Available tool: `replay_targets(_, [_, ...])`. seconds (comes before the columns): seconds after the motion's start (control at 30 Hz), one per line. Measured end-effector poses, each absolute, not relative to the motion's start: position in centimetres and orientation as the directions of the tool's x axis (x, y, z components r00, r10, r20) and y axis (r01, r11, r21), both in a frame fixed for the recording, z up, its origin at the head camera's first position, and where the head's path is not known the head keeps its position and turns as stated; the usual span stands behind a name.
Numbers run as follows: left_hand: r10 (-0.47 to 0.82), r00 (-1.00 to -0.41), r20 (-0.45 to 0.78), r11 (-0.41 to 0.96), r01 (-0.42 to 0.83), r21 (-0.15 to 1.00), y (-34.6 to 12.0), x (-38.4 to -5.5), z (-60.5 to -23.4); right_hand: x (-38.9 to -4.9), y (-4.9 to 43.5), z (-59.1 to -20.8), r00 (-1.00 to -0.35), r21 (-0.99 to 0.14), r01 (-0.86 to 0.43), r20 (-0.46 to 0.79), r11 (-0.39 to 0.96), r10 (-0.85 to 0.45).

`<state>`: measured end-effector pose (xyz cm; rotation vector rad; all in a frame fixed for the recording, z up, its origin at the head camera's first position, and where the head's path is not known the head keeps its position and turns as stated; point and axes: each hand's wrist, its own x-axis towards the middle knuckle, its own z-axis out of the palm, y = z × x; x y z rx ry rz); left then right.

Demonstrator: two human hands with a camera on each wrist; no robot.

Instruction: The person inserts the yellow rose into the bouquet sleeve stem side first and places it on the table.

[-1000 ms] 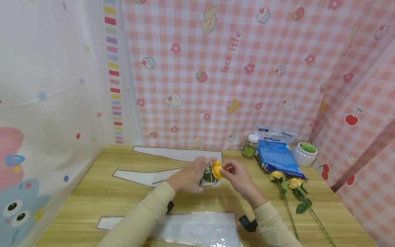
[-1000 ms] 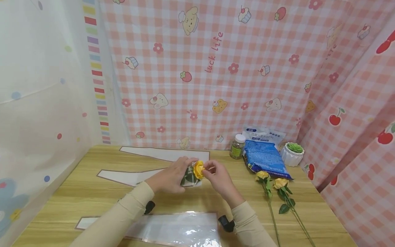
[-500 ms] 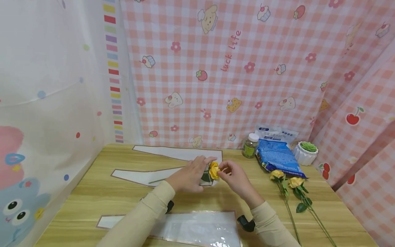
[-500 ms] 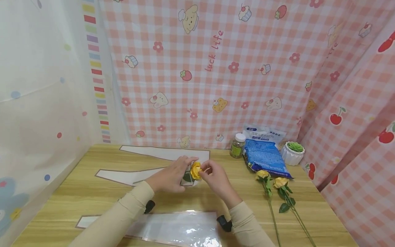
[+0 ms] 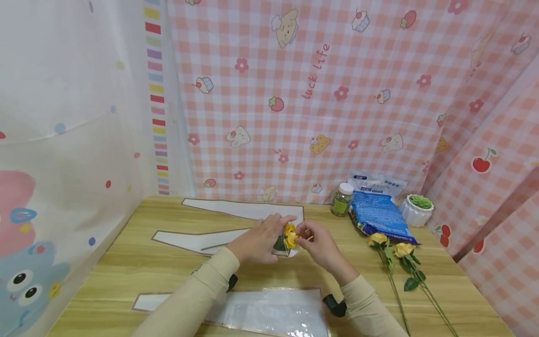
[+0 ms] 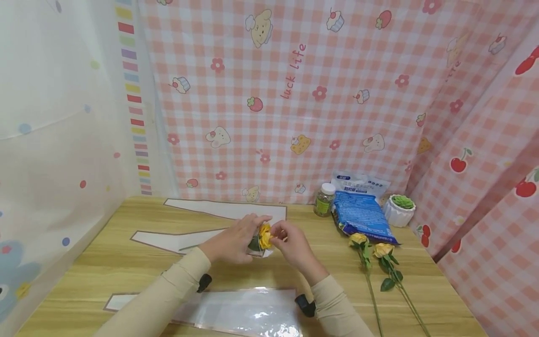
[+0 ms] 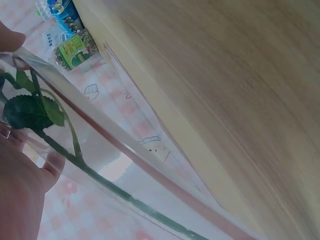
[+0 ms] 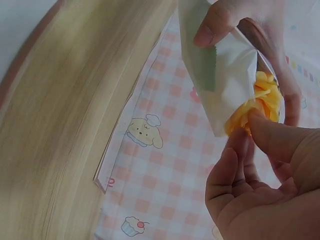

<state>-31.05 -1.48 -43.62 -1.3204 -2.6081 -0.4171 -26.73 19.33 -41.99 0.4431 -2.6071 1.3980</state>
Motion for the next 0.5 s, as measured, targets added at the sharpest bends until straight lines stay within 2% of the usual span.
replay_targets(0.23, [0.765, -0.572, 0.295, 0.554, 0.819, 0.152, -1.40, -31.02, -43.55, -26.57, 19.18, -42.05, -0.920, -0.770, -0.390, 0.312, 0.505, -0.235])
replay_targets(0.5, [0.770, -0.560, 0.307, 0.539, 0.828, 0.157, -1.53, -31.10, -43.57, -26.55, 18.99, -42.48, -0.855, -0.688, -0.518, 0.440, 0.508, -0.275])
